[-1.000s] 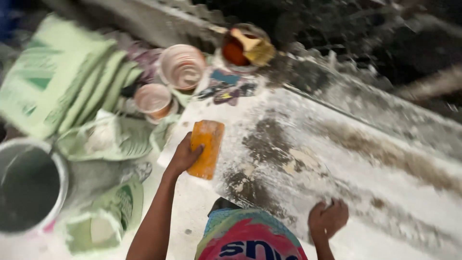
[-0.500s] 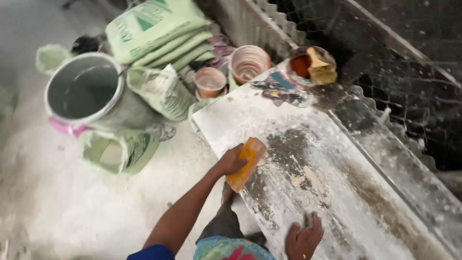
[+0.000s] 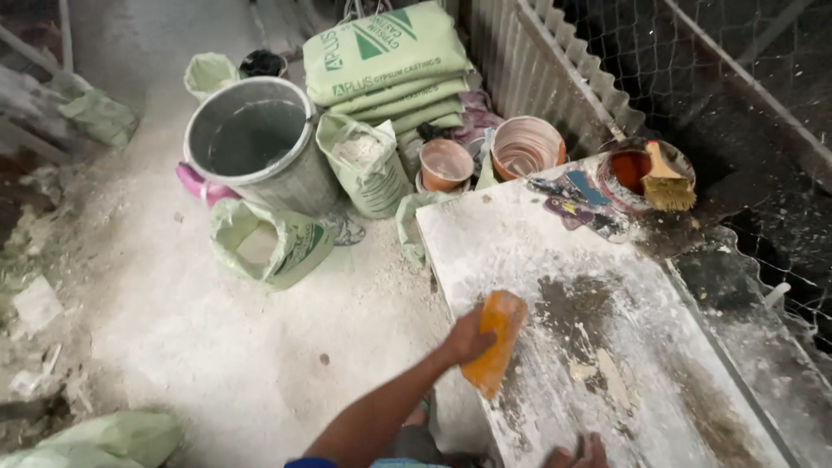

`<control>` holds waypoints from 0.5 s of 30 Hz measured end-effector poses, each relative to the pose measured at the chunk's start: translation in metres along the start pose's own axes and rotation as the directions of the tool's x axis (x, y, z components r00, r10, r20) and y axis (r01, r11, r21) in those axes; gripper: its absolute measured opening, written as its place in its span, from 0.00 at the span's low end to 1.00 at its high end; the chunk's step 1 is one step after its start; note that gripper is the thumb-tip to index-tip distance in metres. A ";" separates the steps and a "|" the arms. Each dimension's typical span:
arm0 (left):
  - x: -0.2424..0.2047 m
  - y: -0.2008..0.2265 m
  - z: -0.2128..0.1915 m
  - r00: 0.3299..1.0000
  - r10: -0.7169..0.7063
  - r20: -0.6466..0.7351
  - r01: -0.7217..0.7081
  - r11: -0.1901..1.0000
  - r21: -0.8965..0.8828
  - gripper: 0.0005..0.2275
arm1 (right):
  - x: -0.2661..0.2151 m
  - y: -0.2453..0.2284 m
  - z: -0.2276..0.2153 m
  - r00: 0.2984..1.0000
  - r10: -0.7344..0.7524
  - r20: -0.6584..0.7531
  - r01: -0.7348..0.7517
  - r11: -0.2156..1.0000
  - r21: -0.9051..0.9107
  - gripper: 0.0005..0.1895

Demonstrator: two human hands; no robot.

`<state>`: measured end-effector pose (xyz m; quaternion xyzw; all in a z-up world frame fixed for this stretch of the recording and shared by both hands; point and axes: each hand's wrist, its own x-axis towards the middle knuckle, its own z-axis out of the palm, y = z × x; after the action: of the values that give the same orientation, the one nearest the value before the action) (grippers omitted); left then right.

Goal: Scraping plaster residue and dust from a workshop workbench using a hand tool.

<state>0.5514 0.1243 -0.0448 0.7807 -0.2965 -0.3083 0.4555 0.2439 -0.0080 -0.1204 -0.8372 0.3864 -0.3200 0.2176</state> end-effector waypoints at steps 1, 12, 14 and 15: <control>-0.019 -0.007 0.016 0.996 0.008 -0.089 -0.011 0.999 -0.037 0.31 | -0.017 0.025 0.006 1.000 -0.026 -0.006 0.026 0.996 0.088 0.26; 0.111 -0.026 -0.148 0.970 0.213 -0.117 -0.188 0.963 0.192 0.29 | -0.010 -0.057 -0.059 0.995 0.081 -0.061 -0.095 0.957 -0.274 0.22; 0.115 -0.019 -0.099 0.969 0.241 -0.051 -0.229 0.958 0.170 0.24 | -0.009 -0.072 -0.066 0.980 -0.043 -0.193 -0.012 0.961 -0.275 0.19; 0.107 -0.016 -0.048 0.978 0.176 0.111 -0.187 0.978 0.097 0.26 | -0.001 -0.094 -0.077 0.991 0.021 -0.132 -0.055 0.966 -0.254 0.20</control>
<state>0.6583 0.0765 -0.0624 0.7570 -0.4054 -0.2884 0.4235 0.2367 0.0412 -0.0091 -0.8285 0.4538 -0.3160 0.0881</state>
